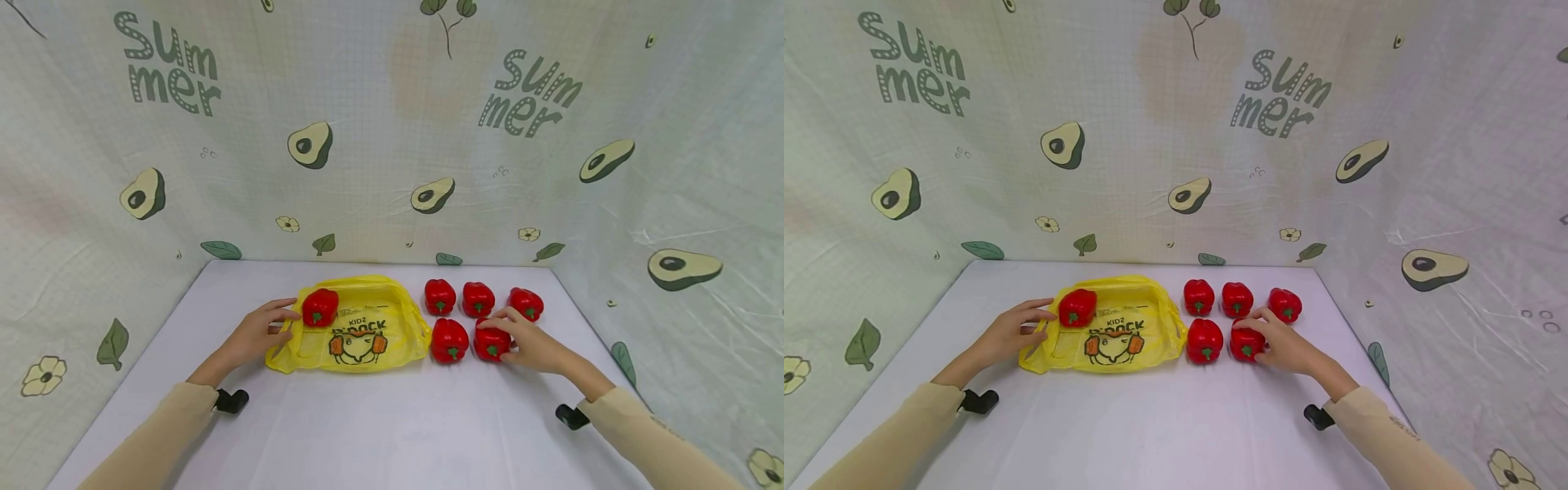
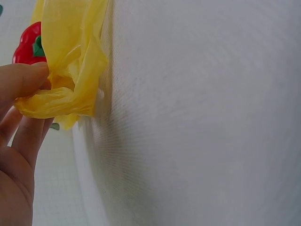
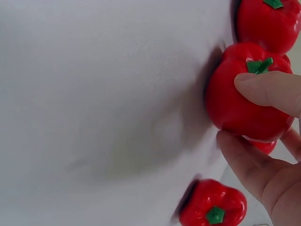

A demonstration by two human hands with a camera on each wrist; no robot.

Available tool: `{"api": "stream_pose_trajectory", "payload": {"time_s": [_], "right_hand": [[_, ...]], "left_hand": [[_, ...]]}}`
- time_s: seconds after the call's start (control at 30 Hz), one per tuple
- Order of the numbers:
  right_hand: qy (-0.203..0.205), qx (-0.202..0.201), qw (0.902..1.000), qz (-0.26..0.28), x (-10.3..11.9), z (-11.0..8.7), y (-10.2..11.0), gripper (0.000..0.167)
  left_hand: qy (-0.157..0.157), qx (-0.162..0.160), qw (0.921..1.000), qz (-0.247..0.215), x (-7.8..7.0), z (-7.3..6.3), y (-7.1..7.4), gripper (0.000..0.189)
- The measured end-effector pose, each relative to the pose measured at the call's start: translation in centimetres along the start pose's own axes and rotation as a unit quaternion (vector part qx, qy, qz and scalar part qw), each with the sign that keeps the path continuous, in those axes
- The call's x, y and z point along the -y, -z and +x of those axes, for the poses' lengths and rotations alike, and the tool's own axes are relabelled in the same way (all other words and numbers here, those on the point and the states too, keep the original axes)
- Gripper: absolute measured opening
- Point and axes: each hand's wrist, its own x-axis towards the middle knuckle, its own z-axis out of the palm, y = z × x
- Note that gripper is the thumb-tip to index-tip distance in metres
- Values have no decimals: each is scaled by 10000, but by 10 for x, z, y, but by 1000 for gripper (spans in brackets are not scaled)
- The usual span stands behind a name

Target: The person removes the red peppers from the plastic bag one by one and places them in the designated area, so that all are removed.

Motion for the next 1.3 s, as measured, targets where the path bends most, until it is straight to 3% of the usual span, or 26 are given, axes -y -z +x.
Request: {"api": "stream_pose_trajectory", "payload": {"time_s": [0.37,0.73,1.3], "right_hand": [[-252,117,9996,113,8,3,8,65],[-207,-27,9997,-82,27,10,21,61],[179,-78,9998,-68,88,70,15,57]], "left_hand": [[-81,-7,10000,-16,1,1,0,35],[34,25,10000,-31,0,0,0,35],[25,40,10000,-18,2,1,-1,37]]}}
